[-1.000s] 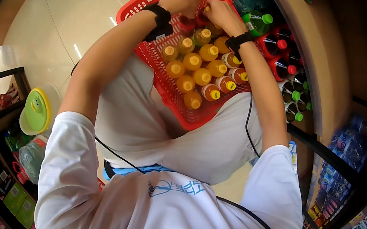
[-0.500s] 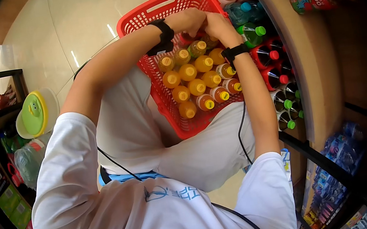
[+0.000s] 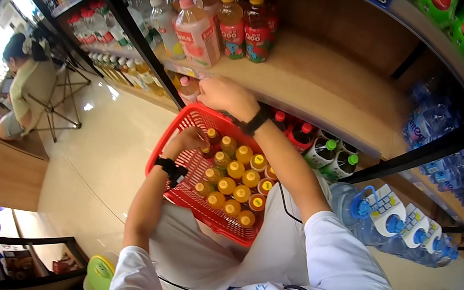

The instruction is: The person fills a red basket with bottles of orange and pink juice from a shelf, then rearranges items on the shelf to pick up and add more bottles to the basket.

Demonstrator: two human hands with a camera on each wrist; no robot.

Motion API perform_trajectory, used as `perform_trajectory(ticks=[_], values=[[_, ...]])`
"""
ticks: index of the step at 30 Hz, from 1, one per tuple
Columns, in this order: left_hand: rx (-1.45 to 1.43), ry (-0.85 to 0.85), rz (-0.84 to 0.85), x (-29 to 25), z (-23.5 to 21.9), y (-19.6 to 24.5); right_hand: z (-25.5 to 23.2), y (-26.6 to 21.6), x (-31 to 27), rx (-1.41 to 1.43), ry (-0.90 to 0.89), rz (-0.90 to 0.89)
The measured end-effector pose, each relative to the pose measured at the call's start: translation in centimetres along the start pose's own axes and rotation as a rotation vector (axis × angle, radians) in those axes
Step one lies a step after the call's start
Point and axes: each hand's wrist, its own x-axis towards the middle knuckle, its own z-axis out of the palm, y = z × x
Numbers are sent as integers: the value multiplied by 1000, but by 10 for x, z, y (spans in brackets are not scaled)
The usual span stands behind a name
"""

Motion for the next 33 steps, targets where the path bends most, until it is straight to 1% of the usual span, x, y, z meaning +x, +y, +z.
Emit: perform_trajectory(ticks=[1,2,3,4,5,6,7,8,9,10,11,13,15,16,17,18,19,20,21,22,23,25,26,27,29,30,31,32,33], values=[[62,100,11,-3,4,4,-4,16,0,112,172,-46],[8,-53,-51,0,0,5,-18,9,-11,123,239,-28],[40,96,-38,-15,-16,36,-43,-3,-22,183,348,-42],[-28,135,54,-16,-25,38,-46,6,-19,181,474,-83],[-136,166,162,-13,-19,38,-46,17,-17,146,575,-105],[-328,182,203,-20,-47,55,-69,18,-22,386,768,-147],[-567,198,252,-24,-57,81,-82,21,-31,432,787,-56],[-529,205,272,-28,-58,89,-83,29,-27,331,886,-51],[-487,198,247,-38,-74,106,-82,39,-24,276,1004,-39],[-447,237,250,-39,-85,127,-82,51,-24,299,1010,-35],[-427,279,266,-40,-97,141,-80,57,-21,261,1023,-49],[-372,302,253,-50,-120,181,-76,75,-18,278,1054,-57],[-331,328,259,-52,-139,209,-70,89,-6,367,1010,-43],[-320,373,314,-50,-143,224,-69,98,-1,384,1018,-41],[-328,422,376,-47,-149,232,-66,104,7,398,977,-32],[-278,447,400,-41,-160,256,-68,107,10,442,954,-24],[-264,443,400,-31,-165,263,-72,104,5,453,964,-24],[-164,523,425,-23,-167,263,-71,98,2,512,893,13],[-37,595,459,-12,-174,273,-76,97,0,587,844,48],[-38,652,491,-2,-176,280,-77,98,-3,618,799,37],[-40,652,491,4,-180,280,-75,95,-3,617,798,38],[91,688,524,27,-191,298,-75,100,-1,634,788,3],[387,771,585,59,-204,291,-73,100,-1,613,821,-4],[386,770,585,63,-207,294,-71,98,-1,613,821,-3],[731,667,445,71,-215,310,-79,98,-3,512,740,35],[663,661,434,67,-211,314,-77,95,-5,512,739,36],[667,662,438,84,-217,307,-78,93,-7,498,733,44],[789,653,519,107,-224,305,-83,94,-10,486,733,54],[902,642,590,127,-230,290,-82,93,-11,473,721,65]])
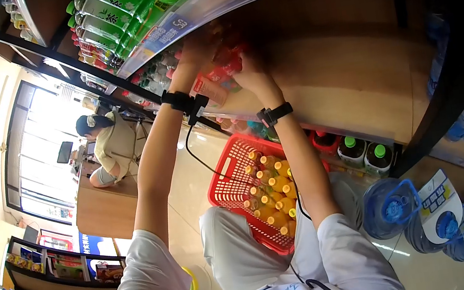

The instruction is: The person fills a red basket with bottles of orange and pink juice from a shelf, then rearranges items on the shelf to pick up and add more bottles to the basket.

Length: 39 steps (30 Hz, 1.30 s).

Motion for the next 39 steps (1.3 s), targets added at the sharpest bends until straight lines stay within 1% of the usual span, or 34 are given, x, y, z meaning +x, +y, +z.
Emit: perform_trajectory(ticks=[1,2,4,5,7,8,9,10,11,12,13,14,16,17,18,19,20,21,22,23,24,25,26,27,28,29,30,32,33,34,36,37,38,39], values=[[-2,57,-45,3,18,-8,1,2,2,2,4,1],[0,53,-40,7,20,-6,3,8,4,23,-17,18],[336,-34,17,9,18,-3,7,9,4,41,-42,33],[335,-37,18,11,19,2,8,12,2,22,-45,42],[395,-147,-114,14,11,15,8,8,1,2,-48,47],[395,-146,-117,15,4,22,4,4,0,51,-93,102],[370,-258,-156,15,2,23,4,4,0,100,-137,159],[346,-367,-196,16,-4,27,4,4,-1,100,-137,156],[354,-362,-200,18,1,17,2,1,-1,124,-113,116],[336,-292,-137,18,30,-11,3,3,-3,144,-89,85],[324,-221,-76,19,42,-27,4,4,-3,147,-88,80],[336,-213,-79,19,32,-27,6,3,-1,123,-71,59],[257,-75,-20,9,21,-12,2,-1,-5,96,-57,46],[-120,159,-113,-1,14,0,-3,-9,-9,56,-44,54],[-120,160,-113,-1,19,-5,-8,-12,-11,14,-24,72],[-26,185,-69,-3,25,-13,-7,-11,-9,15,-29,71],[69,210,-24,-7,30,-21,-7,-11,-3,65,8,70],[69,207,-30,-14,14,-11,-5,-8,1,115,43,71],[23,131,-69,-25,-17,13,-6,-9,0,115,31,72],[-21,56,-111,-35,-42,28,-10,-12,-2,170,95,19],[-20,53,-126,-43,-57,32,-12,-16,-3,224,158,-36],[-94,36,-135,-51,-67,32,-12,-20,-3,286,186,-84],[-169,19,-144,-60,-76,33,-11,-24,-6,288,171,-84],[-200,81,-228,-69,-76,29,-19,-34,-11,322,99,-170],[-200,82,-243,-78,-88,37,-21,-40,-15,357,24,-256],[-176,62,-289,-89,-101,46,-17,-44,-16,432,-48,-302],[-153,43,-336,-100,-116,59,-15,-51,-20,433,-65,-302],[-180,25,-341,-124,-132,71,-12,-68,-29,426,-288,-366],[-227,-3,-353,-136,-138,76,-2,-71,-33,497,-320,-387],[-274,-31,-366,-148,-145,83,-2,-79,-39,500,-336,-382],[-311,-26,-399,-173,-152,92,-2,-91,-47,457,-644,-411],[-325,-44,-416,-186,-153,91,9,-94,-55,539,-628,-428],[-338,-58,-436,-199,-153,91,12,-97,-58,538,-646,-420],[-291,-76,-453,-210,-159,97,3,-115,-65,405,-742,-355]])
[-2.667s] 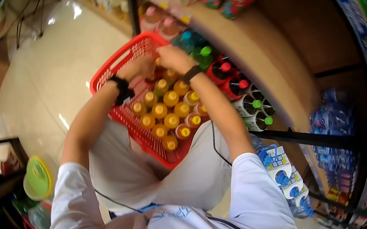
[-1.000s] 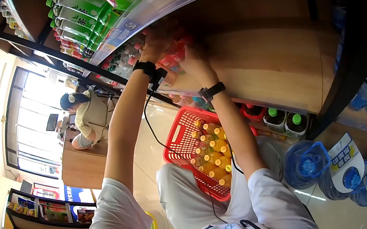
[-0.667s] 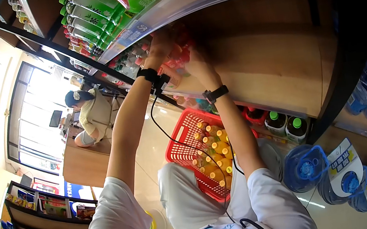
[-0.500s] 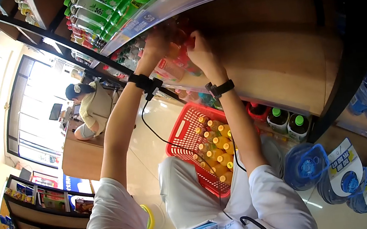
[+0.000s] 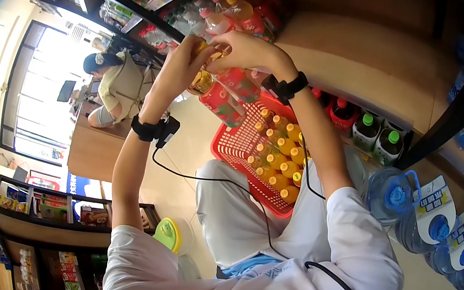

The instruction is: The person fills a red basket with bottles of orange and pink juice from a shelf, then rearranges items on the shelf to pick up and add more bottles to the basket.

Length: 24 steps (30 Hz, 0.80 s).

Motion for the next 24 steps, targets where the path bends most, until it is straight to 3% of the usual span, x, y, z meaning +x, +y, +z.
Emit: perform_trajectory(ticks=[1,3,5,7,9,10,11,13,15,17,19,20,21,23,24], values=[[-13,1,-23,-10,-2,-3,7,-11,0,-81,-95,121],[-8,38,-40,-35,-6,-13,30,-4,11,-169,-165,143],[2,55,-64,-56,-22,-14,55,-1,17,-95,-98,-111],[75,74,-52,-76,-42,-16,78,-12,23,-139,-61,-236],[134,106,39,-95,-68,-10,105,-26,23,-161,102,-382],[230,147,58,-103,-82,2,114,-38,20,-150,87,-367],[387,153,200,-106,-98,-8,123,-54,14,-113,168,-417],[372,36,-8,-121,-131,40,136,-75,9,-65,228,-451],[378,-62,-43,-128,-148,54,146,-87,7,225,192,-562],[254,-78,-149,-136,-144,52,144,-93,0,182,114,-500],[199,39,145,-141,-130,26,142,-95,-3,300,-20,-354],[345,62,274,-140,-125,17,139,-93,-3,315,-97,-241],[341,61,274,-143,-117,18,137,-89,-2,314,-97,-237],[-5,25,-273,-149,-92,22,132,-81,1,130,-141,-84],[-11,51,-249,-148,-79,12,130,-78,1,43,-130,-23]])
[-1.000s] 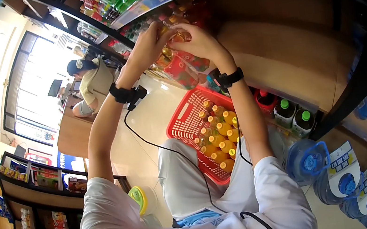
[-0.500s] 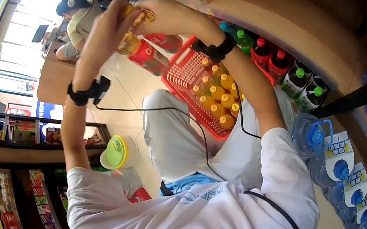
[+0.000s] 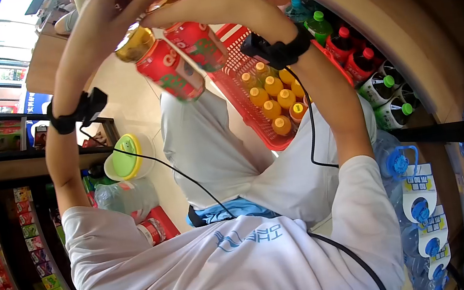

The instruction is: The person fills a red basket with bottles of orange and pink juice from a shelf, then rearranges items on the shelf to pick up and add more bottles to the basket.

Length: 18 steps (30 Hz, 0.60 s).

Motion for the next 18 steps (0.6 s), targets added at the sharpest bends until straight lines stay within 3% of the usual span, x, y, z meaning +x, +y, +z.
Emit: perform_trajectory(ticks=[1,3,4,6,7,9,10,14,18], values=[[-88,-56,-138,1,8,4,-3,17,6,-14,2,-3],[-48,80,55,2,41,-27,-4,71,23,-323,9,-125],[-28,73,37,6,50,-30,-4,83,26,-335,7,-129],[-40,71,-51,18,90,-53,-5,105,27,-455,-91,55],[-43,67,-53,24,103,-57,-4,121,27,-466,-97,55],[-109,119,68,40,149,-104,2,153,22,-593,-27,97],[-116,127,68,41,167,-113,4,158,19,-574,4,173],[-177,14,-13,44,204,-123,9,214,8,-560,127,200],[-237,-70,-63,41,240,-140,15,249,-5,-513,77,306]])
